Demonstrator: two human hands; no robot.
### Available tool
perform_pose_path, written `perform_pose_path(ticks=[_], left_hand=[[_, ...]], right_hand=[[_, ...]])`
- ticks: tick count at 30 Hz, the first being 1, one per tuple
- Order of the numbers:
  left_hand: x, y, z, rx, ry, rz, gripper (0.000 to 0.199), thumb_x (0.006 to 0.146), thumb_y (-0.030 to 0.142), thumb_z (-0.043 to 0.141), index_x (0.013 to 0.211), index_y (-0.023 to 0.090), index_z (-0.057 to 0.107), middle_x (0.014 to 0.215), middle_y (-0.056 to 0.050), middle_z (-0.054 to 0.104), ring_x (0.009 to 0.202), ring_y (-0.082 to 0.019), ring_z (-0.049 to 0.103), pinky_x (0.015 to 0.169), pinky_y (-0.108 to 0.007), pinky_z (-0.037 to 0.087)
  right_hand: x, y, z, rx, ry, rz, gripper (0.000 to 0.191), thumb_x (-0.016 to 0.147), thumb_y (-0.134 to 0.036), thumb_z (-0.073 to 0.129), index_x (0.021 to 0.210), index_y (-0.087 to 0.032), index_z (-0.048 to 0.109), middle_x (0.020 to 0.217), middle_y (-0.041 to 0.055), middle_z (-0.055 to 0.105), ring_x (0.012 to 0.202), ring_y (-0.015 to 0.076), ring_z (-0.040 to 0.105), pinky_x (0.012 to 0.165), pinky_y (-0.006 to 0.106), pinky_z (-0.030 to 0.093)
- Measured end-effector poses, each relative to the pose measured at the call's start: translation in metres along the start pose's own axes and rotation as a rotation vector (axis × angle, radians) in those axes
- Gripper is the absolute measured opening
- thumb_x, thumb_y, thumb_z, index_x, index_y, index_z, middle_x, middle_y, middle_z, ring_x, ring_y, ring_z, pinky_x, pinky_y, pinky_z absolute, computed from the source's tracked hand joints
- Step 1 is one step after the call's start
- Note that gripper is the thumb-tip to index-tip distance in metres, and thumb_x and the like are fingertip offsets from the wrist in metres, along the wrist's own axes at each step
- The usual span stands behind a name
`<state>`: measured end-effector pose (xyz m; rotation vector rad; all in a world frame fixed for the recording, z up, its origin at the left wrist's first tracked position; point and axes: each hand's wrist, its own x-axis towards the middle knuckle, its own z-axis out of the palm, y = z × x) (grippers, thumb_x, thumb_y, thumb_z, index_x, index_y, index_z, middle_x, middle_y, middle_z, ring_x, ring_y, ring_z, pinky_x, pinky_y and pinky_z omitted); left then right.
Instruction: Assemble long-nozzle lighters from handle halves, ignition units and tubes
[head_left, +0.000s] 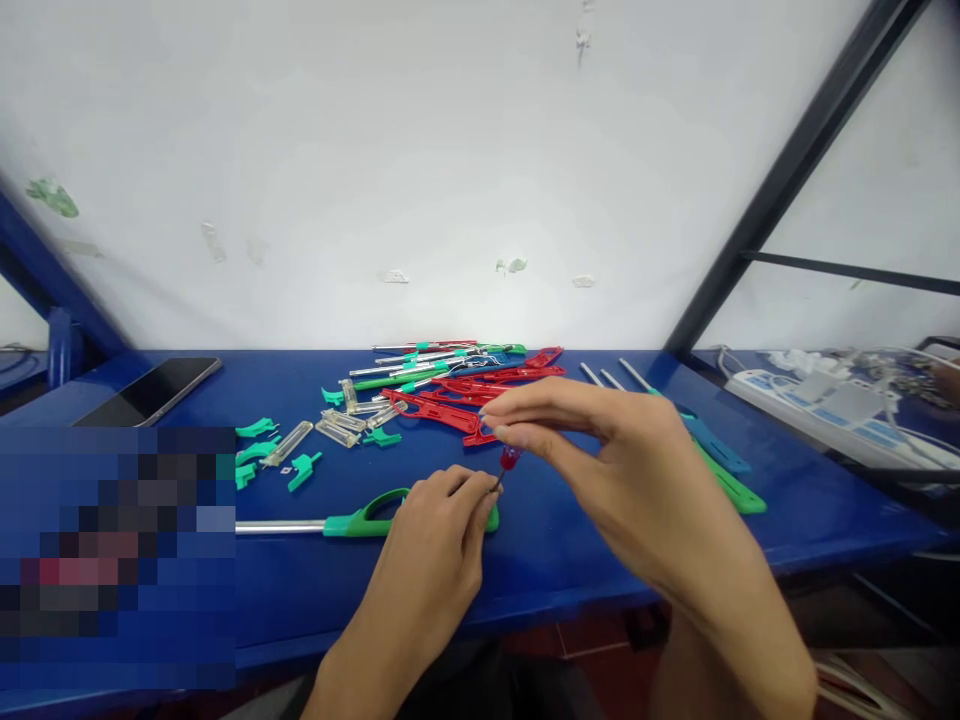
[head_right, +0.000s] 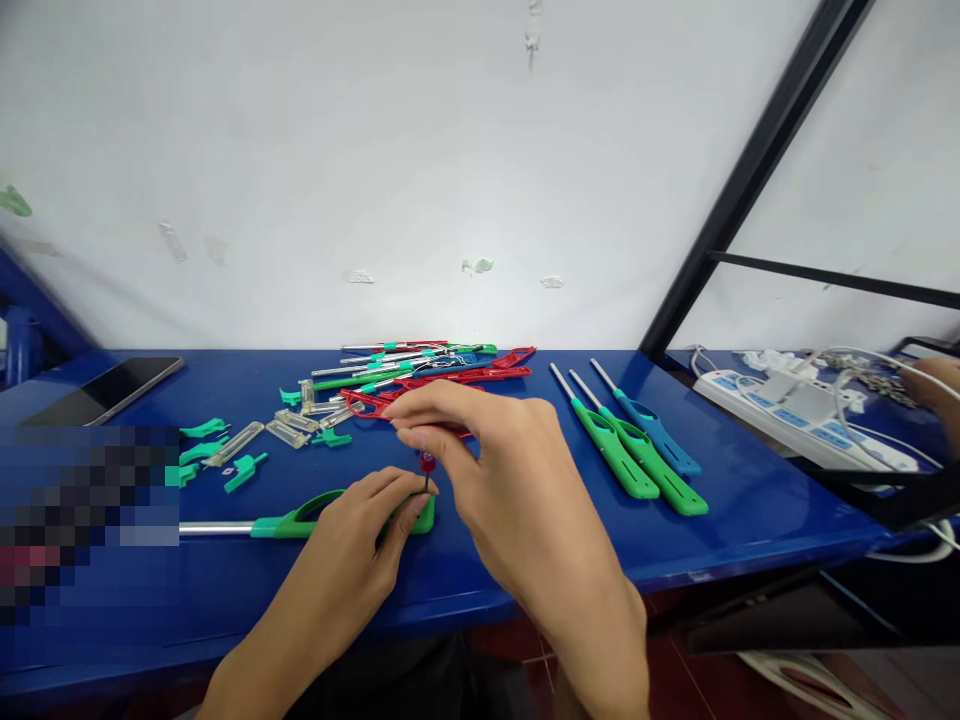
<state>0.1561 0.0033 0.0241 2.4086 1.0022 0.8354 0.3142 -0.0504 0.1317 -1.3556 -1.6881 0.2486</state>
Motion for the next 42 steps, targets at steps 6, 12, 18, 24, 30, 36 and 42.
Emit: perform_pose_path(ticks=[6, 12, 18, 24, 30, 36, 42], left_hand=[[0.001, -0.001, 0.0, 0.001, 0.001, -0.013, 0.023, 0.107, 0.016, 0.047, 0.111, 0.023, 0.069, 0.106, -0.005, 0.074, 0.096, -0.029, 0.069, 0.086, -0.045, 0.05], [0.0, -0.002, -0.001, -0.012, 0.01, 0.006, 0.027, 0.108, 0.016, 0.043, 0.105, 0.023, 0.068, 0.106, -0.006, 0.074, 0.096, -0.028, 0.069, 0.084, -0.042, 0.051], [0.001, -0.002, 0.0, -0.007, 0.016, 0.003, 0.025, 0.107, 0.014, 0.045, 0.104, 0.024, 0.067, 0.104, -0.004, 0.074, 0.095, -0.027, 0.069, 0.085, -0.042, 0.05], [0.0, -0.001, 0.0, 0.011, 0.005, 0.004, 0.022, 0.108, 0.017, 0.047, 0.105, 0.024, 0.067, 0.105, -0.004, 0.075, 0.096, -0.027, 0.069, 0.086, -0.041, 0.049], [-0.001, 0.0, -0.001, 0.007, 0.0, -0.018, 0.022, 0.107, 0.016, 0.046, 0.107, 0.023, 0.067, 0.103, -0.005, 0.073, 0.095, -0.028, 0.068, 0.085, -0.043, 0.049], [0.002, 0.002, -0.002, 0.003, 0.003, -0.005, 0.023, 0.107, 0.018, 0.045, 0.106, 0.023, 0.068, 0.102, -0.005, 0.072, 0.093, -0.027, 0.068, 0.082, -0.04, 0.05], [0.001, 0.001, -0.002, 0.022, 0.013, 0.011, 0.024, 0.107, 0.016, 0.044, 0.102, 0.023, 0.067, 0.101, -0.004, 0.073, 0.093, -0.027, 0.068, 0.083, -0.04, 0.05]], right_hand=[[0.005, 0.0, 0.015, -0.134, 0.226, 0.063, 0.019, 0.078, -0.033, 0.094, 0.081, -0.025, 0.077, 0.075, -0.0053, 0.08, 0.064, 0.0156, 0.075, 0.059, 0.023, 0.057], [0.001, -0.001, 0.006, -0.011, 0.004, -0.045, 0.01, 0.098, -0.034, 0.075, 0.104, -0.03, 0.081, 0.105, -0.0037, 0.084, 0.096, 0.0183, 0.078, 0.087, 0.027, 0.061], [-0.003, 0.005, -0.01, 0.036, -0.153, -0.078, 0.037, 0.103, -0.008, 0.058, 0.114, -0.036, 0.079, 0.115, -0.0081, 0.082, 0.107, 0.0171, 0.077, 0.091, 0.026, 0.06], [0.004, 0.008, -0.001, -0.022, -0.001, -0.046, 0.024, 0.1, -0.008, 0.066, 0.098, -0.029, 0.078, 0.103, -0.0101, 0.082, 0.096, 0.0111, 0.076, 0.086, 0.018, 0.055], [0.008, 0.005, 0.009, -0.054, 0.015, -0.042, 0.008, 0.093, -0.021, 0.081, 0.091, -0.027, 0.076, 0.094, -0.0075, 0.081, 0.083, 0.0134, 0.073, 0.076, 0.023, 0.053], [0.01, 0.006, 0.017, -0.073, 0.103, -0.001, 0.015, 0.088, -0.039, 0.086, 0.092, -0.027, 0.078, 0.086, -0.004, 0.079, 0.072, 0.0156, 0.072, 0.07, 0.026, 0.055], [0.003, 0.003, 0.004, 0.047, -0.103, -0.101, 0.027, 0.102, -0.013, 0.065, 0.112, -0.033, 0.08, 0.113, -0.0077, 0.082, 0.106, 0.0161, 0.077, 0.092, 0.025, 0.058]])
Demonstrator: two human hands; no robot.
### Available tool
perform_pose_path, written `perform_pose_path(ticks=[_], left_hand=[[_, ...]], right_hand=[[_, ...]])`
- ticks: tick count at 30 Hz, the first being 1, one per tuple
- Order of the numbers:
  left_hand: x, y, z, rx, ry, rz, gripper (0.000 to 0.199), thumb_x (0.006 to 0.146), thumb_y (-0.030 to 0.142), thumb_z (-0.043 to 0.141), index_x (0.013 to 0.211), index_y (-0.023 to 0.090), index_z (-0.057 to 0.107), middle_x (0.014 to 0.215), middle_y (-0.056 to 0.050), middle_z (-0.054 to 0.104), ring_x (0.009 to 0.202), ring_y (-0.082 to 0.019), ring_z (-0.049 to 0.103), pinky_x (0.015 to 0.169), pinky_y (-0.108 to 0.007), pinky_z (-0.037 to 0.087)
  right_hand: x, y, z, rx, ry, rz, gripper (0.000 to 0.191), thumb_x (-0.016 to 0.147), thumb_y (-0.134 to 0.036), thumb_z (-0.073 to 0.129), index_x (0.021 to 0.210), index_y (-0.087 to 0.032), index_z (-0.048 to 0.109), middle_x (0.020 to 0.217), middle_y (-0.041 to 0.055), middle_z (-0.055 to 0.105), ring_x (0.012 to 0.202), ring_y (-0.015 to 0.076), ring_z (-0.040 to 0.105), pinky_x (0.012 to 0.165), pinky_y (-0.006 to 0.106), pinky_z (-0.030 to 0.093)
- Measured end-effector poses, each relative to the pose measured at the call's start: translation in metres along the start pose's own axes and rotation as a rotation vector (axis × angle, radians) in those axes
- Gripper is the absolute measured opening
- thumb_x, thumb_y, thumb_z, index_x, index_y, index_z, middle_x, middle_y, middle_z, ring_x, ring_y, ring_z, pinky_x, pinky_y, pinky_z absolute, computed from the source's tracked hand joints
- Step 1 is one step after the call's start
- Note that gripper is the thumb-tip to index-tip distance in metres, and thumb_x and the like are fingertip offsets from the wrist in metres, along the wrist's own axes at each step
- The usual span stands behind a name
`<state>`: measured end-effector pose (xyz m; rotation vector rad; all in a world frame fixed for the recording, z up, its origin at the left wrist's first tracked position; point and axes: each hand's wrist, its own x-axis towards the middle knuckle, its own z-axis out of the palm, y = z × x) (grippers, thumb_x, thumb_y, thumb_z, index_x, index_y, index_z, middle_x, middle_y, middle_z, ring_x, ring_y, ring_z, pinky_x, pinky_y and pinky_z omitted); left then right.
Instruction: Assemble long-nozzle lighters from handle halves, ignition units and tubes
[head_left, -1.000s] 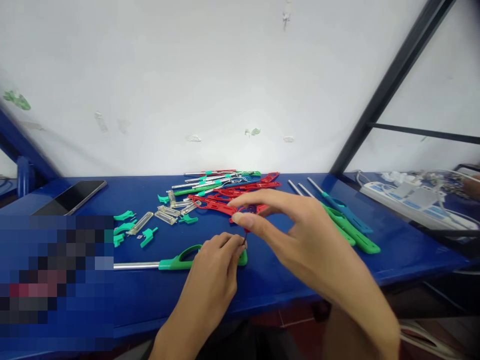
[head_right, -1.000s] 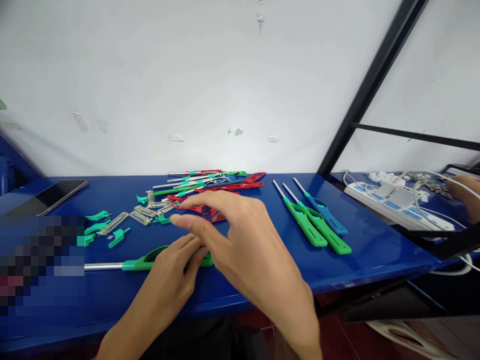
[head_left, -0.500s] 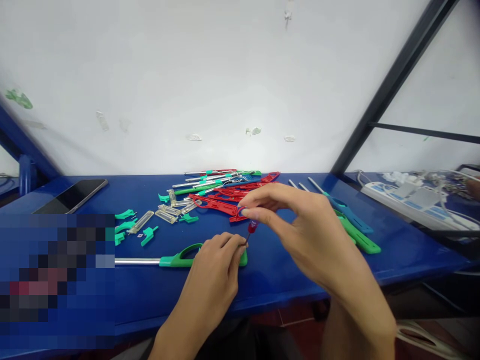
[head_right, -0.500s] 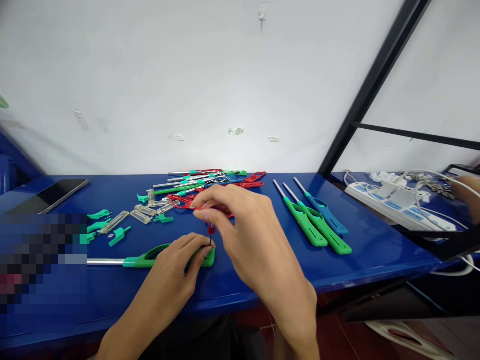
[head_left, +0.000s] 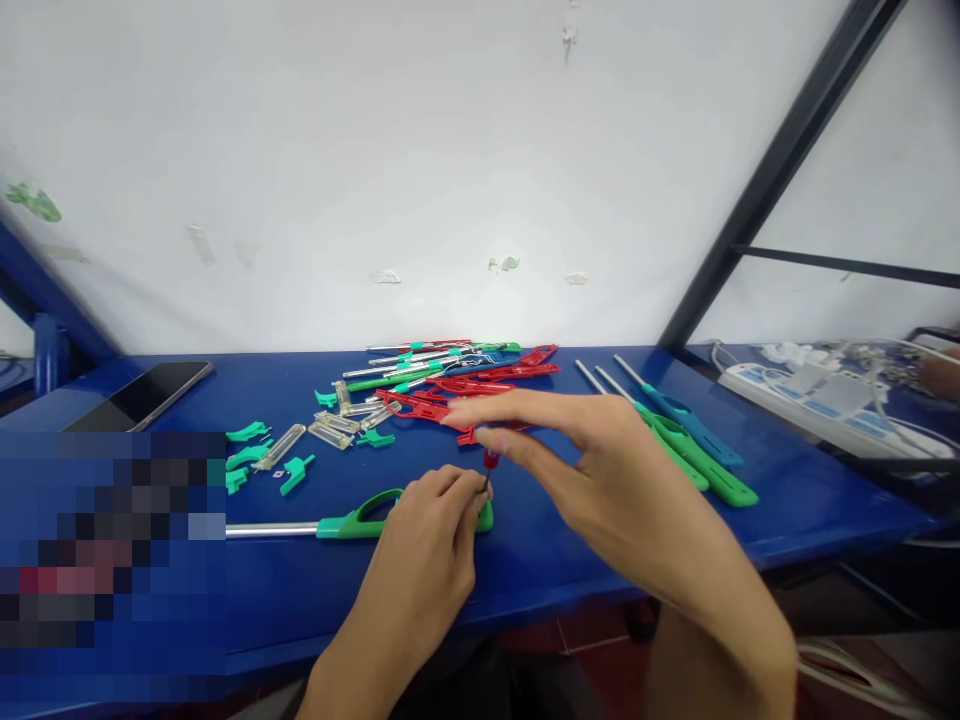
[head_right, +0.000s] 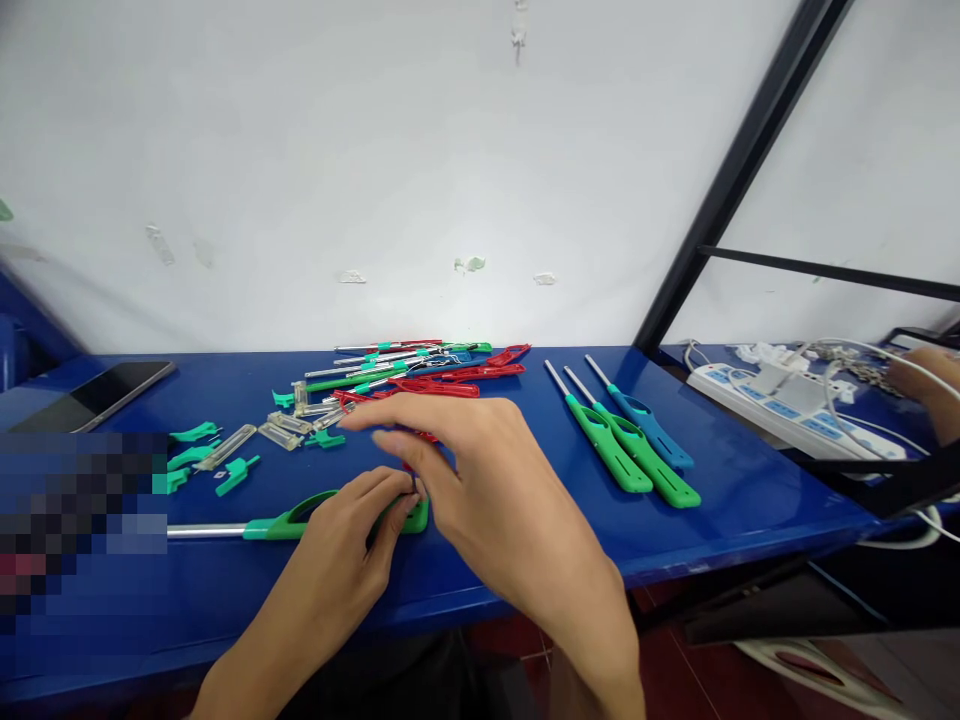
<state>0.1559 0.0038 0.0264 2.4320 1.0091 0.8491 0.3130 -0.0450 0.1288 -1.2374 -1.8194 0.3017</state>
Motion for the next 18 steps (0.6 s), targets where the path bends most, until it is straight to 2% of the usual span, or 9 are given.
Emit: perform_pose_path(ticks=[2, 5, 8, 13, 16, 18], left_hand=[[-0.0007, -0.0001, 0.0004, 0.002, -0.005, -0.007, 0.023, 0.107, 0.016, 0.045, 0.104, 0.023, 0.067, 0.102, -0.004, 0.073, 0.093, -0.027, 0.068, 0.082, -0.04, 0.05], [-0.001, 0.0002, 0.0008, 0.002, -0.01, -0.021, 0.022, 0.107, 0.016, 0.047, 0.106, 0.023, 0.067, 0.104, -0.005, 0.074, 0.095, -0.028, 0.069, 0.084, -0.043, 0.05], [-0.0007, 0.0006, 0.0009, 0.001, -0.008, -0.029, 0.021, 0.106, 0.014, 0.048, 0.104, 0.023, 0.067, 0.104, -0.005, 0.074, 0.096, -0.029, 0.069, 0.086, -0.044, 0.051], [-0.0002, 0.0005, 0.0008, -0.007, -0.005, -0.016, 0.021, 0.106, 0.015, 0.048, 0.105, 0.022, 0.068, 0.104, -0.005, 0.074, 0.096, -0.029, 0.069, 0.085, -0.044, 0.051], [-0.0009, -0.0006, 0.0007, -0.017, 0.002, 0.0, 0.024, 0.106, 0.016, 0.046, 0.104, 0.023, 0.068, 0.103, -0.004, 0.074, 0.095, -0.028, 0.069, 0.083, -0.042, 0.05], [-0.0014, -0.0012, 0.0005, -0.021, 0.008, 0.004, 0.025, 0.107, 0.015, 0.045, 0.101, 0.023, 0.068, 0.103, -0.004, 0.074, 0.094, -0.027, 0.069, 0.083, -0.041, 0.05]], right_hand=[[-0.0002, 0.0002, -0.0022, 0.006, 0.013, 0.015, 0.033, 0.101, -0.006, 0.063, 0.108, -0.033, 0.081, 0.109, -0.0095, 0.083, 0.101, 0.0145, 0.078, 0.089, 0.023, 0.058], [0.0013, 0.0014, -0.002, -0.036, 0.08, 0.067, 0.028, 0.098, -0.007, 0.068, 0.101, -0.031, 0.081, 0.104, -0.01, 0.084, 0.096, 0.0138, 0.079, 0.085, 0.021, 0.058], [0.0013, 0.0024, -0.0001, -0.068, 0.115, 0.107, 0.016, 0.093, -0.015, 0.078, 0.098, -0.03, 0.079, 0.098, -0.0102, 0.083, 0.091, 0.0135, 0.078, 0.08, 0.021, 0.057], [0.0019, 0.0037, 0.0057, -0.141, 0.18, 0.077, 0.016, 0.084, -0.027, 0.09, 0.095, -0.029, 0.078, 0.086, -0.0109, 0.08, 0.078, 0.0121, 0.075, 0.071, 0.022, 0.053], [0.004, 0.0039, 0.007, -0.136, 0.167, 0.052, 0.012, 0.088, -0.032, 0.086, 0.097, -0.028, 0.079, 0.091, -0.0096, 0.081, 0.079, 0.0115, 0.074, 0.07, 0.021, 0.053], [0.0037, 0.0037, 0.0044, -0.07, 0.096, 0.014, 0.009, 0.094, -0.031, 0.081, 0.102, -0.028, 0.079, 0.102, -0.0092, 0.082, 0.09, 0.0111, 0.075, 0.077, 0.018, 0.054]])
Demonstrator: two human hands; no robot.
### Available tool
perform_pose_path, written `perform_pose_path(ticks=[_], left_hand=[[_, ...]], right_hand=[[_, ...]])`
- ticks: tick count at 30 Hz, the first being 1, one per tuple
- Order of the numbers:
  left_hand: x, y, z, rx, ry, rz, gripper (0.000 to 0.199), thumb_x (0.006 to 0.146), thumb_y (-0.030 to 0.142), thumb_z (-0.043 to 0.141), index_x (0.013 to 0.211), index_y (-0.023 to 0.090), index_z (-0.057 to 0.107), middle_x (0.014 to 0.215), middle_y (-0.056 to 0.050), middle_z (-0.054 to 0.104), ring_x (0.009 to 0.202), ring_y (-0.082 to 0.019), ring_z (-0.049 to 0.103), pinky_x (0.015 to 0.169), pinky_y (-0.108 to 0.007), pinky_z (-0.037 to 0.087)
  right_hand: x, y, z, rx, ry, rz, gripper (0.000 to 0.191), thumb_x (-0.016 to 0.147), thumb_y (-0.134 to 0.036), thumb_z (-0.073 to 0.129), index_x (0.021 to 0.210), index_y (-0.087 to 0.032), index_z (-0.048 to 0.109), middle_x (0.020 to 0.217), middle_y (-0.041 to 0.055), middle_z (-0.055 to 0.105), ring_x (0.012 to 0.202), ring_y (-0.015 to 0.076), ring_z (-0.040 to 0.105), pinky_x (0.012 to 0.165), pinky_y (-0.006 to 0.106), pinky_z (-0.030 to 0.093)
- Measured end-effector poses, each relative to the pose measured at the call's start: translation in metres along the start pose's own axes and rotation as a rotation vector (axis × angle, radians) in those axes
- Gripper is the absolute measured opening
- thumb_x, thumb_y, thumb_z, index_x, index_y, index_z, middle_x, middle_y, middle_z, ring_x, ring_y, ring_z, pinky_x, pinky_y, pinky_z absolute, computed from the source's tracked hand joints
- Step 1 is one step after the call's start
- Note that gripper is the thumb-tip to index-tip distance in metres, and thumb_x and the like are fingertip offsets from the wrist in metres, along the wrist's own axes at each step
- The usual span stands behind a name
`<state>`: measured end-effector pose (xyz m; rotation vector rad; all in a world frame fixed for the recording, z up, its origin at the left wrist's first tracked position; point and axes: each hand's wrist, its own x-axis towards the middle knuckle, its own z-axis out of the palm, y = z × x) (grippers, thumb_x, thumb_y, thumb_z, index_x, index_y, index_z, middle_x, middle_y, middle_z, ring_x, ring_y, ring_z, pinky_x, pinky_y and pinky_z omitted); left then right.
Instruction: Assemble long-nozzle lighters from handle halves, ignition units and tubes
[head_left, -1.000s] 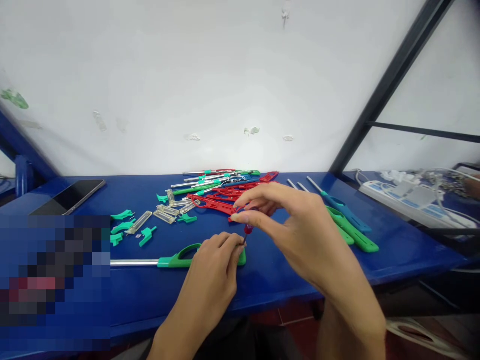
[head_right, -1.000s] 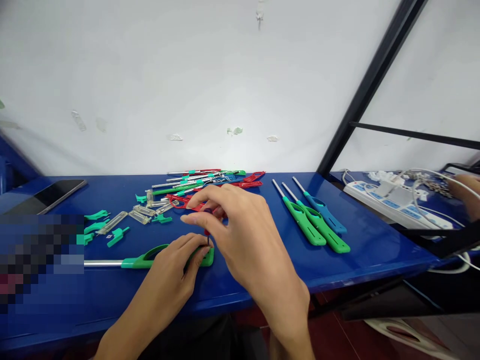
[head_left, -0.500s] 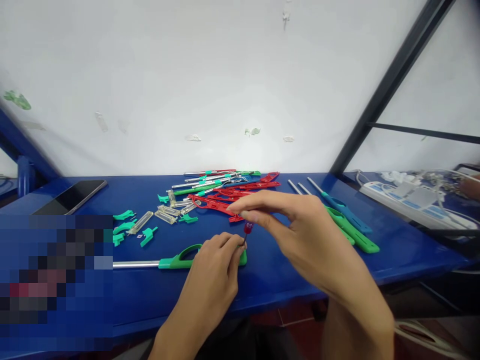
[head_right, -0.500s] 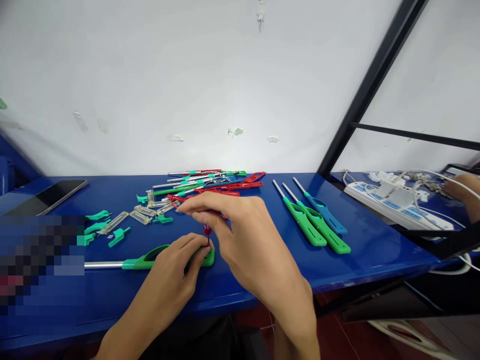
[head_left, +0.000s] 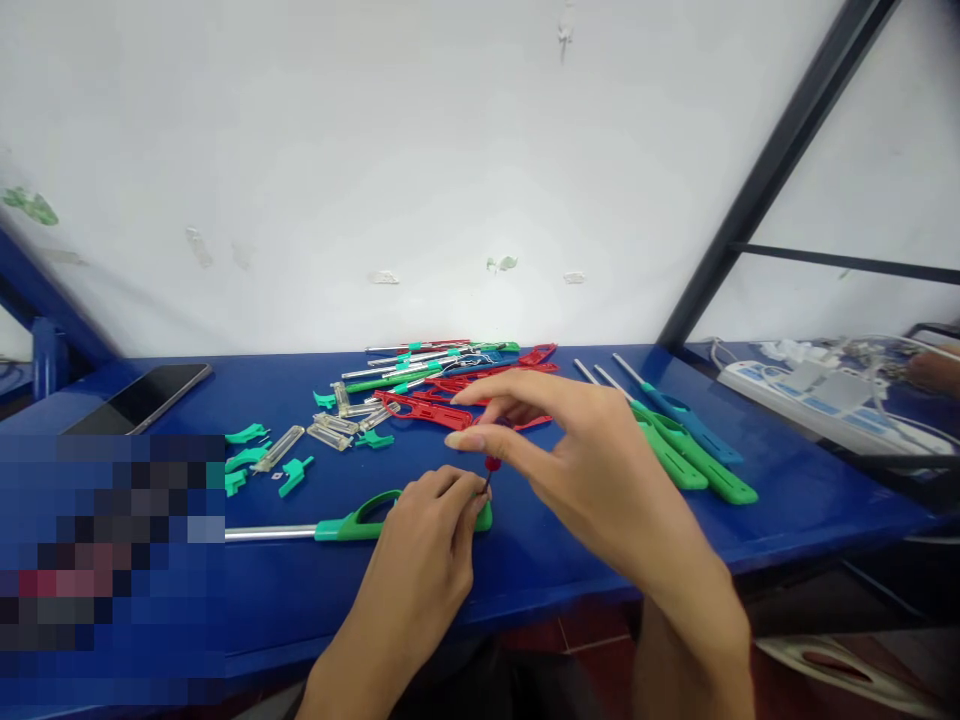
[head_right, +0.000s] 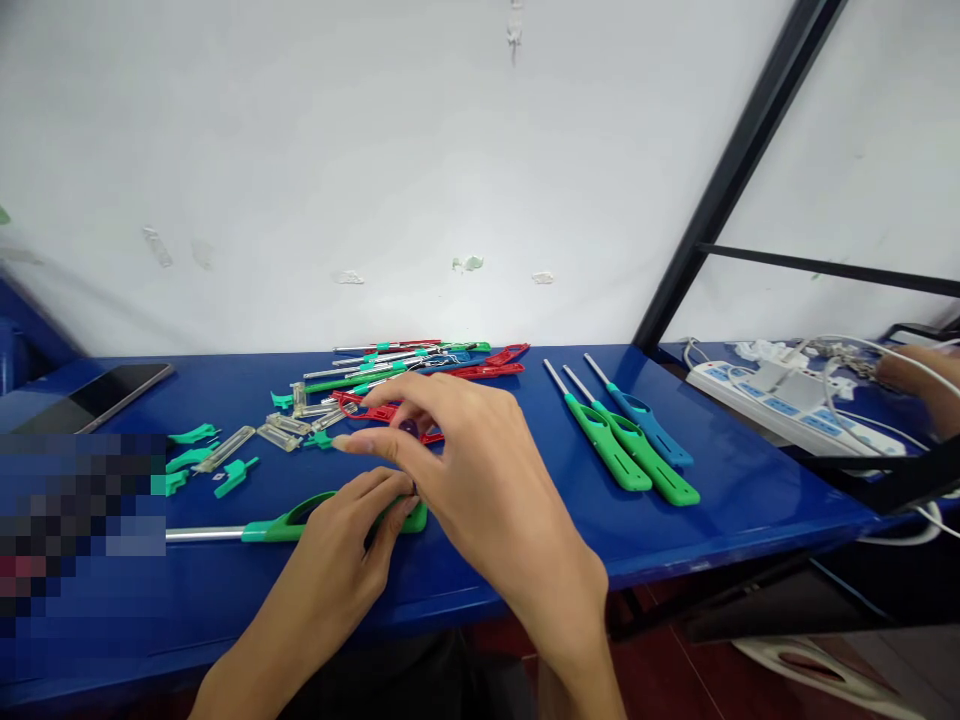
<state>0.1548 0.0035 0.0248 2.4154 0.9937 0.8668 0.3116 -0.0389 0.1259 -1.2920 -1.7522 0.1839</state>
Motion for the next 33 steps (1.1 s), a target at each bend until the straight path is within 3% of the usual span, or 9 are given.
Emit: perform_pose_path(ticks=[3, 7, 11, 18, 21, 23, 26, 28, 33], left_hand=[[0.0, 0.0, 0.0, -0.007, 0.006, 0.002, 0.025, 0.107, 0.015, 0.045, 0.098, 0.024, 0.068, 0.101, -0.003, 0.074, 0.092, -0.026, 0.068, 0.082, -0.04, 0.049], [0.002, 0.001, 0.0, -0.001, -0.012, -0.017, 0.024, 0.107, 0.015, 0.046, 0.102, 0.024, 0.068, 0.104, -0.003, 0.074, 0.094, -0.027, 0.068, 0.083, -0.041, 0.05], [0.001, 0.0, 0.002, 0.01, -0.005, -0.025, 0.022, 0.106, 0.016, 0.046, 0.107, 0.023, 0.068, 0.105, -0.004, 0.074, 0.096, -0.028, 0.069, 0.085, -0.044, 0.05], [0.001, 0.0, 0.0, 0.004, -0.007, -0.009, 0.023, 0.106, 0.017, 0.045, 0.105, 0.023, 0.067, 0.101, -0.005, 0.073, 0.094, -0.028, 0.069, 0.083, -0.042, 0.051], [0.0, 0.0, -0.001, 0.006, 0.007, 0.008, 0.026, 0.106, 0.017, 0.042, 0.101, 0.023, 0.067, 0.1, -0.005, 0.073, 0.092, -0.027, 0.069, 0.081, -0.041, 0.051], [0.0, 0.0, -0.001, 0.013, 0.023, 0.015, 0.027, 0.105, 0.016, 0.041, 0.098, 0.023, 0.066, 0.098, -0.006, 0.073, 0.089, -0.028, 0.068, 0.078, -0.041, 0.05], [0.0, 0.0, 0.0, 0.004, 0.015, 0.01, 0.026, 0.106, 0.016, 0.043, 0.097, 0.023, 0.066, 0.097, -0.004, 0.073, 0.088, -0.027, 0.067, 0.078, -0.041, 0.049], [0.0, 0.0, 0.001, -0.002, -0.005, 0.001, 0.025, 0.106, 0.016, 0.044, 0.101, 0.024, 0.067, 0.099, -0.003, 0.073, 0.09, -0.026, 0.067, 0.08, -0.041, 0.05], [-0.002, -0.001, 0.003, 0.016, -0.001, -0.004, 0.022, 0.106, 0.015, 0.048, 0.109, 0.025, 0.067, 0.106, -0.002, 0.075, 0.095, -0.027, 0.069, 0.085, -0.043, 0.051]], right_hand=[[-0.002, 0.001, -0.007, 0.101, -0.122, -0.049, 0.018, 0.102, -0.018, 0.069, 0.11, -0.029, 0.079, 0.114, -0.0102, 0.082, 0.106, 0.0095, 0.075, 0.093, 0.015, 0.053], [-0.001, 0.005, -0.01, 0.12, -0.086, 0.018, 0.027, 0.1, -0.007, 0.066, 0.102, -0.03, 0.08, 0.107, -0.0129, 0.083, 0.099, 0.0076, 0.077, 0.087, 0.013, 0.055], [0.001, 0.005, -0.004, 0.125, 0.007, 0.109, 0.013, 0.091, -0.015, 0.081, 0.092, -0.028, 0.079, 0.094, -0.0107, 0.083, 0.088, 0.0109, 0.079, 0.076, 0.016, 0.058], [0.001, -0.002, 0.009, 0.0, 0.135, 0.147, 0.018, 0.081, -0.034, 0.092, 0.085, -0.026, 0.076, 0.079, -0.0074, 0.081, 0.073, 0.0148, 0.078, 0.064, 0.021, 0.056], [-0.001, -0.003, 0.003, -0.009, 0.056, 0.085, 0.014, 0.086, -0.035, 0.087, 0.091, -0.027, 0.077, 0.088, -0.0077, 0.082, 0.081, 0.0143, 0.078, 0.072, 0.021, 0.057], [-0.002, -0.001, -0.004, 0.049, -0.084, -0.014, 0.01, 0.094, -0.026, 0.079, 0.104, -0.029, 0.079, 0.107, -0.0081, 0.083, 0.1, 0.0139, 0.077, 0.088, 0.021, 0.057], [-0.003, 0.004, -0.012, 0.14, -0.238, -0.097, 0.033, 0.102, -0.007, 0.063, 0.118, -0.031, 0.078, 0.12, -0.0098, 0.081, 0.114, 0.0116, 0.074, 0.1, 0.019, 0.054], [-0.002, 0.007, -0.013, 0.125, -0.204, -0.07, 0.036, 0.101, -0.002, 0.06, 0.112, -0.03, 0.08, 0.113, -0.0102, 0.082, 0.106, 0.0107, 0.077, 0.092, 0.017, 0.056], [-0.002, 0.009, -0.014, 0.031, -0.06, 0.04, 0.019, 0.094, -0.009, 0.076, 0.096, -0.028, 0.08, 0.095, -0.0106, 0.084, 0.086, 0.0116, 0.079, 0.076, 0.017, 0.057]])
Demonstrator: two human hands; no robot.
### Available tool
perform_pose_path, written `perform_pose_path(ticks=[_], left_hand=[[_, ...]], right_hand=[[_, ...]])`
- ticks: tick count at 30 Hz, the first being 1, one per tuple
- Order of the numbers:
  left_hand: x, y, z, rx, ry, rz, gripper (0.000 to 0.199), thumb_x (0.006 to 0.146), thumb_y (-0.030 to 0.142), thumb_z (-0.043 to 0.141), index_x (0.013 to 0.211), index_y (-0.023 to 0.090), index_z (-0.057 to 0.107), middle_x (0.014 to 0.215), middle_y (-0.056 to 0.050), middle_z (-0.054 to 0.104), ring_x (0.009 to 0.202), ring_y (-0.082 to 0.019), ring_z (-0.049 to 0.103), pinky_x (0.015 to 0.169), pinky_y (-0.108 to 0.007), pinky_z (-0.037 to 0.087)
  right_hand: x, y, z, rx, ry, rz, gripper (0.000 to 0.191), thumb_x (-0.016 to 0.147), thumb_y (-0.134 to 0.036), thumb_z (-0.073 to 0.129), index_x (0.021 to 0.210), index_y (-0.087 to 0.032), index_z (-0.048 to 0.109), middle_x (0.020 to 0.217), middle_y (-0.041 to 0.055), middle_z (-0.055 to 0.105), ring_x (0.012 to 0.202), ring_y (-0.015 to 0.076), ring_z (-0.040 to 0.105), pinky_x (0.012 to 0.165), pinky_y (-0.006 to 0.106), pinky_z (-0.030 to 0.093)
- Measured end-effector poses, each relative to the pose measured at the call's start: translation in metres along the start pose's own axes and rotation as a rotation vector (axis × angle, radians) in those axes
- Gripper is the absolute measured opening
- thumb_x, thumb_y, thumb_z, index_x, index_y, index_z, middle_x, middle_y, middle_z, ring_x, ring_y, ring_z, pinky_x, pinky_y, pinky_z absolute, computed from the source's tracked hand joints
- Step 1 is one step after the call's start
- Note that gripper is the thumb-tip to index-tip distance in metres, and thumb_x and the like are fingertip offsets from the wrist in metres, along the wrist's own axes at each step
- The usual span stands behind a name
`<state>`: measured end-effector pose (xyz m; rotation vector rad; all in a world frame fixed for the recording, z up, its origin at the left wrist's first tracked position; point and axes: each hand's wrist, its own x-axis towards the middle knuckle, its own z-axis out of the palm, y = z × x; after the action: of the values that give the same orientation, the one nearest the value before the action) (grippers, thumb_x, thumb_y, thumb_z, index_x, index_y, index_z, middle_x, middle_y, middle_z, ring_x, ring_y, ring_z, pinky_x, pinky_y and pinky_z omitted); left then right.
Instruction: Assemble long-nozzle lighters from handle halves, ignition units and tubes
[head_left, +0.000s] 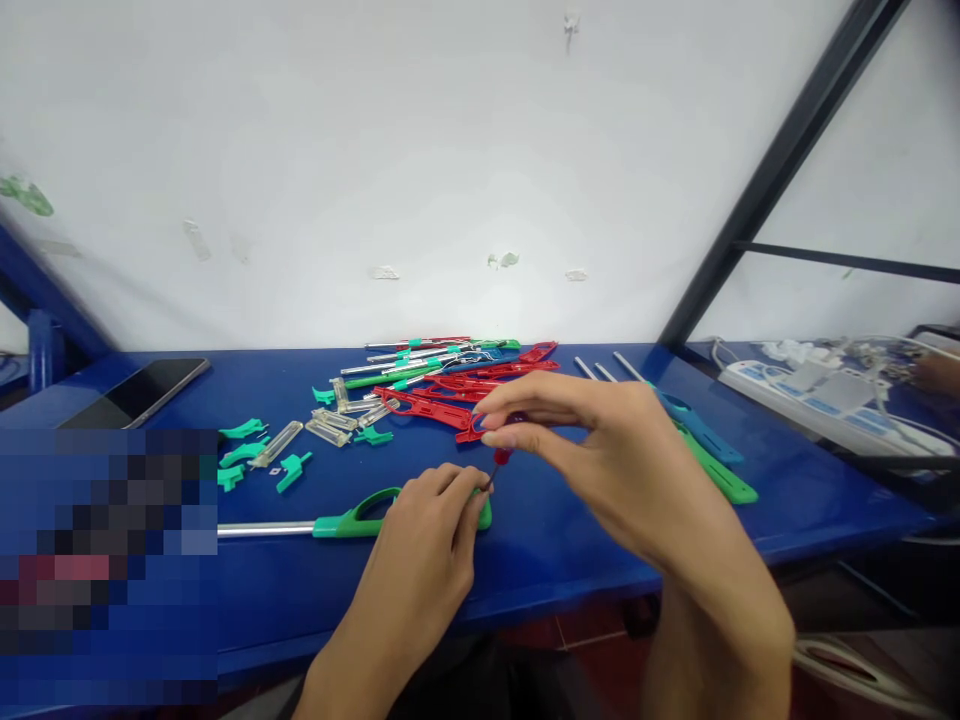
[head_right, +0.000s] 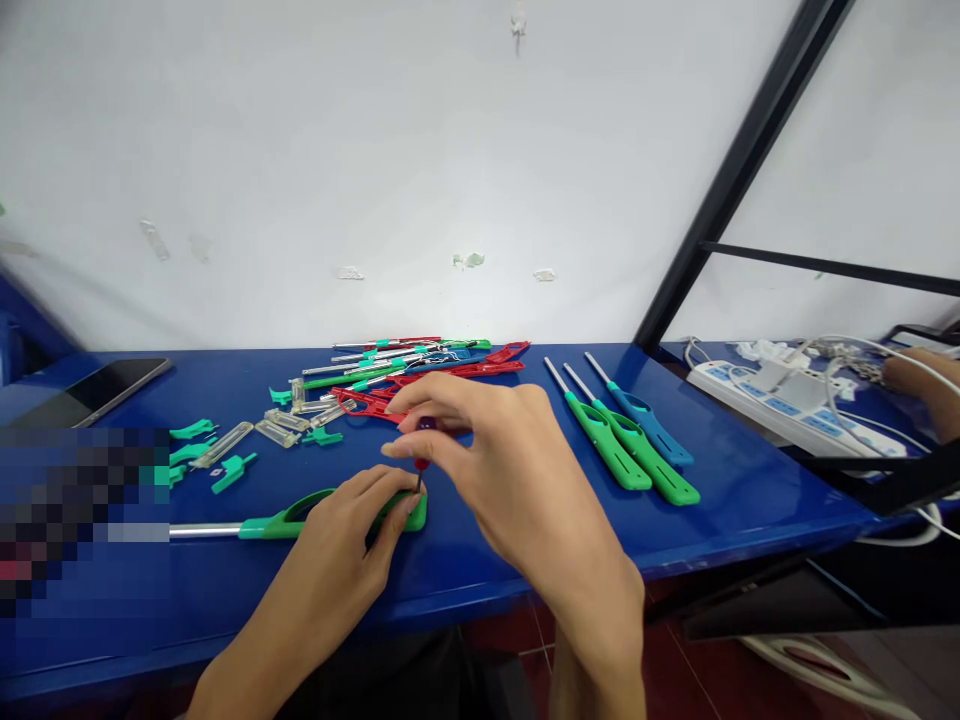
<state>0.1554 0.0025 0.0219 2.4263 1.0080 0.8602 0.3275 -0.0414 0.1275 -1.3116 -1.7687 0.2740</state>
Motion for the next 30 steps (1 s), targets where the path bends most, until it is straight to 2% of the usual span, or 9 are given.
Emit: perform_pose_path(ticks=[4, 8, 12, 17, 24, 27, 30], left_hand=[[0.001, 0.0, 0.0, 0.016, 0.001, 0.005, 0.02, 0.105, 0.015, 0.049, 0.106, 0.024, 0.067, 0.105, -0.004, 0.075, 0.094, -0.028, 0.07, 0.085, -0.044, 0.051], [0.003, 0.0, -0.001, 0.025, -0.006, 0.008, 0.022, 0.105, 0.015, 0.046, 0.103, 0.023, 0.067, 0.099, -0.006, 0.074, 0.09, -0.029, 0.069, 0.08, -0.044, 0.051], [0.002, 0.0, -0.001, 0.031, -0.009, 0.001, 0.024, 0.105, 0.016, 0.044, 0.101, 0.023, 0.067, 0.103, -0.008, 0.074, 0.094, -0.03, 0.069, 0.081, -0.043, 0.051], [0.001, 0.003, -0.002, 0.033, -0.017, -0.019, 0.023, 0.105, 0.015, 0.045, 0.099, 0.023, 0.066, 0.104, -0.006, 0.073, 0.095, -0.029, 0.069, 0.083, -0.043, 0.051], [0.001, 0.006, -0.004, 0.026, -0.027, -0.024, 0.021, 0.105, 0.014, 0.046, 0.098, 0.023, 0.064, 0.1, -0.004, 0.072, 0.093, -0.028, 0.067, 0.082, -0.042, 0.05], [0.002, 0.005, -0.003, 0.026, -0.033, -0.027, 0.021, 0.106, 0.015, 0.045, 0.1, 0.024, 0.063, 0.101, -0.004, 0.071, 0.093, -0.028, 0.066, 0.084, -0.043, 0.05], [0.002, 0.004, -0.003, 0.019, -0.046, -0.026, 0.022, 0.107, 0.015, 0.043, 0.1, 0.024, 0.062, 0.102, -0.003, 0.07, 0.094, -0.027, 0.065, 0.086, -0.043, 0.049]], right_hand=[[-0.003, -0.004, 0.0, -0.034, 0.044, 0.049, 0.016, 0.085, -0.013, 0.086, 0.089, -0.026, 0.079, 0.089, -0.009, 0.084, 0.081, 0.0135, 0.08, 0.069, 0.016, 0.057], [-0.002, -0.007, 0.006, -0.085, 0.075, 0.038, 0.011, 0.084, -0.022, 0.088, 0.082, -0.024, 0.078, 0.084, -0.007, 0.083, 0.077, 0.0141, 0.079, 0.064, 0.018, 0.054], [0.002, -0.011, 0.013, -0.098, 0.074, 0.032, 0.02, 0.086, -0.028, 0.088, 0.074, -0.023, 0.073, 0.076, -0.0083, 0.08, 0.069, 0.0118, 0.075, 0.061, 0.02, 0.05], [0.003, -0.009, 0.018, -0.119, 0.099, 0.056, 0.023, 0.084, -0.037, 0.089, 0.075, -0.024, 0.073, 0.075, -0.0071, 0.079, 0.07, 0.0148, 0.075, 0.066, 0.024, 0.052], [0.003, -0.008, 0.018, -0.195, 0.184, 0.114, 0.029, 0.079, -0.048, 0.091, 0.076, -0.024, 0.075, 0.065, -0.0036, 0.075, 0.059, 0.0185, 0.072, 0.055, 0.028, 0.049], [0.0, -0.009, 0.012, -0.224, 0.292, 0.063, 0.032, 0.079, -0.05, 0.09, 0.072, -0.023, 0.073, 0.062, -0.0034, 0.074, 0.058, 0.0184, 0.072, 0.054, 0.028, 0.05], [-0.004, -0.005, 0.0, -0.242, 0.432, 0.07, 0.03, 0.081, -0.051, 0.088, 0.074, -0.025, 0.075, 0.068, -0.0015, 0.078, 0.061, 0.0201, 0.073, 0.057, 0.03, 0.054]])
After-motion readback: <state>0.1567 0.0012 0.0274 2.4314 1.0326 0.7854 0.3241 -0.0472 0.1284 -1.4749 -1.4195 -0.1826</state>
